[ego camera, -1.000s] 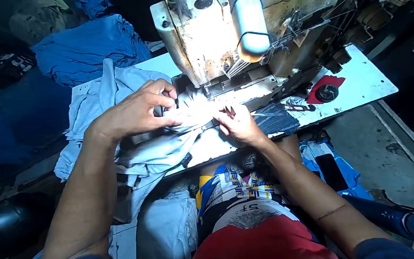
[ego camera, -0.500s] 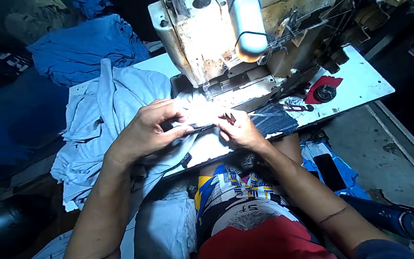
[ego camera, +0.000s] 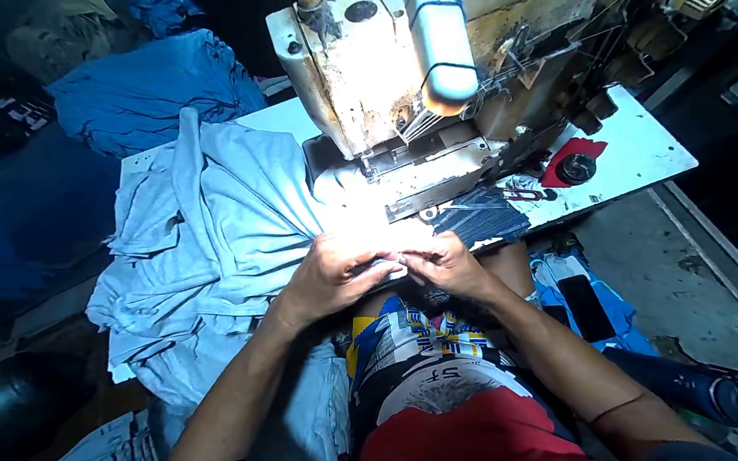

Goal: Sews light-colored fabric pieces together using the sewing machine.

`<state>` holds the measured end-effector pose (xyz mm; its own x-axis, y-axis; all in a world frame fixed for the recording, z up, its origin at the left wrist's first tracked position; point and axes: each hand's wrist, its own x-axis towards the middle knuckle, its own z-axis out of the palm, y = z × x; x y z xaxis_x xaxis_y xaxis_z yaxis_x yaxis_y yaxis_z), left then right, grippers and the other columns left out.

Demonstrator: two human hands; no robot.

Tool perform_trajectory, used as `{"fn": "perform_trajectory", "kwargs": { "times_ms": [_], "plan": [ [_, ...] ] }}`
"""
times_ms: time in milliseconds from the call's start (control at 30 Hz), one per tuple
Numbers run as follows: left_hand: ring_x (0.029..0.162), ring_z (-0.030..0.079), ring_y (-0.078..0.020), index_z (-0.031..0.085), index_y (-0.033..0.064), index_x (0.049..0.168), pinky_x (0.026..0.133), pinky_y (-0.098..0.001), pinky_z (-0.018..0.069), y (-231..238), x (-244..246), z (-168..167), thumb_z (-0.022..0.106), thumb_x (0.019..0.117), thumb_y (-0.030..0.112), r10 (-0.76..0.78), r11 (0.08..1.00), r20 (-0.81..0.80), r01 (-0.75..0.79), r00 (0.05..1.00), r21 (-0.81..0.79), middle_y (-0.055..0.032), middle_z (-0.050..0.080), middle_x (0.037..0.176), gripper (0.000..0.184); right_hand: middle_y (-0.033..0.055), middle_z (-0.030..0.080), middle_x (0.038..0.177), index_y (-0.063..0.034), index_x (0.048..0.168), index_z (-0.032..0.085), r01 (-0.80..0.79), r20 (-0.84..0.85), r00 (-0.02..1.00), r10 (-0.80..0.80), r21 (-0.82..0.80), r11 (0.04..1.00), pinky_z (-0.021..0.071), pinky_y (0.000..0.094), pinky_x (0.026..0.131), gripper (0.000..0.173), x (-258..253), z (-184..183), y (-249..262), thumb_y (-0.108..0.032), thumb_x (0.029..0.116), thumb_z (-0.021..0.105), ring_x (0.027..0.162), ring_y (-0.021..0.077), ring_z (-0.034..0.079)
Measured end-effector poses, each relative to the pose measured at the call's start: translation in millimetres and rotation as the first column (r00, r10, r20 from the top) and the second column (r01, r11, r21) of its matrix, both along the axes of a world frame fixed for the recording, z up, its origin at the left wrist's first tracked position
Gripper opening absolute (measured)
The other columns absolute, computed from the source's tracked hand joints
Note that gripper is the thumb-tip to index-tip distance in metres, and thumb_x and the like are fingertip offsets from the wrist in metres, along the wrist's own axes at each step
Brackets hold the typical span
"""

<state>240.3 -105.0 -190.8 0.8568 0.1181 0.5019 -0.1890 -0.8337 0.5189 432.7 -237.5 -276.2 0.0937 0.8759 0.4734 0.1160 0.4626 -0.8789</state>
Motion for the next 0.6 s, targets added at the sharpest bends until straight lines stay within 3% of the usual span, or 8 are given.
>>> {"fn": "perform_trajectory", "kwargs": {
  "times_ms": [100,167,200,233,300,400,500,600],
  "plan": [
    [0.091,0.066,-0.0106,0.079,0.0144,0.096,0.086,-0.0340,0.0521,4,-4,-10,0.076,0.0935,0.025,0.089,0.977,0.037,-0.095,0.995,0.193,0.0009,0.074,0.094,0.011,0.0032,0.067,0.067,0.0064,0.100,0.074,0.038,-0.067,0.997,-0.038,0.000,0.999,0.0538,0.0206,0.056,0.016,-4,1,-6,-0.005,0.1014,0.063,0.057,0.0041,0.060],
    [0.119,0.056,-0.0274,0.078,0.0183,0.109,0.107,-0.0502,0.0373,15,-10,-22,0.067,0.0948,0.029,0.206,0.885,-0.004,-0.184,0.979,0.428,-0.0084,0.066,0.121,0.021,0.0031,0.066,0.067,0.0064,0.098,0.073,0.069,-0.092,0.993,-0.071,-0.016,0.997,0.0536,0.0205,0.055,0.015,-6,4,-9,-0.004,0.1011,0.063,0.056,0.0045,0.060],
    [0.132,0.051,-0.0351,0.078,0.0180,0.109,0.116,-0.0575,0.0307,21,-13,-27,0.064,0.0946,0.025,0.256,0.848,-0.012,-0.219,0.967,0.483,-0.0127,0.063,0.132,0.021,0.0029,0.066,0.066,0.0059,0.098,0.073,0.084,-0.106,0.991,-0.087,-0.029,0.996,0.0531,0.0204,0.054,0.015,-8,5,-11,-0.005,0.1012,0.062,0.055,0.0045,0.059],
    [0.137,0.048,-0.0392,0.078,0.0157,0.107,0.120,-0.0603,0.0283,26,-15,-31,0.064,0.0940,0.020,0.294,0.824,0.003,-0.255,0.956,0.506,-0.0154,0.062,0.136,0.020,0.0024,0.065,0.066,0.0053,0.098,0.072,0.098,-0.122,0.987,-0.103,-0.050,0.994,0.0523,0.0202,0.053,0.015,-10,8,-14,-0.005,0.1015,0.062,0.055,0.0043,0.058],
    [0.133,0.051,-0.0391,0.078,0.0122,0.099,0.117,-0.0569,0.0345,27,-17,-31,0.065,0.0911,0.014,0.351,0.795,0.056,-0.329,0.935,0.509,-0.0169,0.063,0.132,0.015,0.0012,0.064,0.065,0.0040,0.096,0.073,0.121,-0.145,0.980,-0.134,-0.095,0.988,0.0507,0.0195,0.051,0.016,-12,12,-17,-0.007,0.1018,0.062,0.053,0.0038,0.057],
    [0.126,0.056,-0.0360,0.079,0.0129,0.103,0.109,-0.0527,0.0403,18,-15,-24,0.065,0.0918,0.013,0.403,0.749,0.110,-0.397,0.909,0.530,-0.0158,0.065,0.129,0.018,0.0009,0.063,0.063,0.0026,0.094,0.072,0.156,-0.174,0.968,-0.181,-0.151,0.976,0.0488,0.0193,0.049,0.016,-16,15,-17,-0.008,0.1017,0.062,0.051,0.0039,0.056],
    [0.125,0.057,-0.0360,0.078,0.0122,0.101,0.109,-0.0538,0.0391,19,-9,-18,0.063,0.0930,0.011,0.421,0.717,0.143,-0.425,0.896,0.552,-0.0156,0.066,0.127,0.018,0.0021,0.063,0.060,0.0013,0.090,0.072,0.215,-0.177,0.950,-0.256,-0.222,0.951,0.0482,0.0214,0.047,0.017,-17,15,-9,-0.010,0.1006,0.065,0.049,0.0064,0.056],
    [0.137,0.049,-0.0363,0.078,0.0133,0.105,0.117,-0.0552,0.0342,25,-4,-17,0.062,0.0924,0.013,0.464,0.730,0.119,-0.455,0.878,0.511,-0.0162,0.060,0.138,0.020,0.0044,0.062,0.060,-0.0003,0.095,0.072,0.257,-0.160,0.941,-0.297,-0.229,0.939,0.0486,0.0251,0.046,0.014,-15,13,6,-0.010,0.1009,0.064,0.048,0.0105,0.056]
  ]
}}
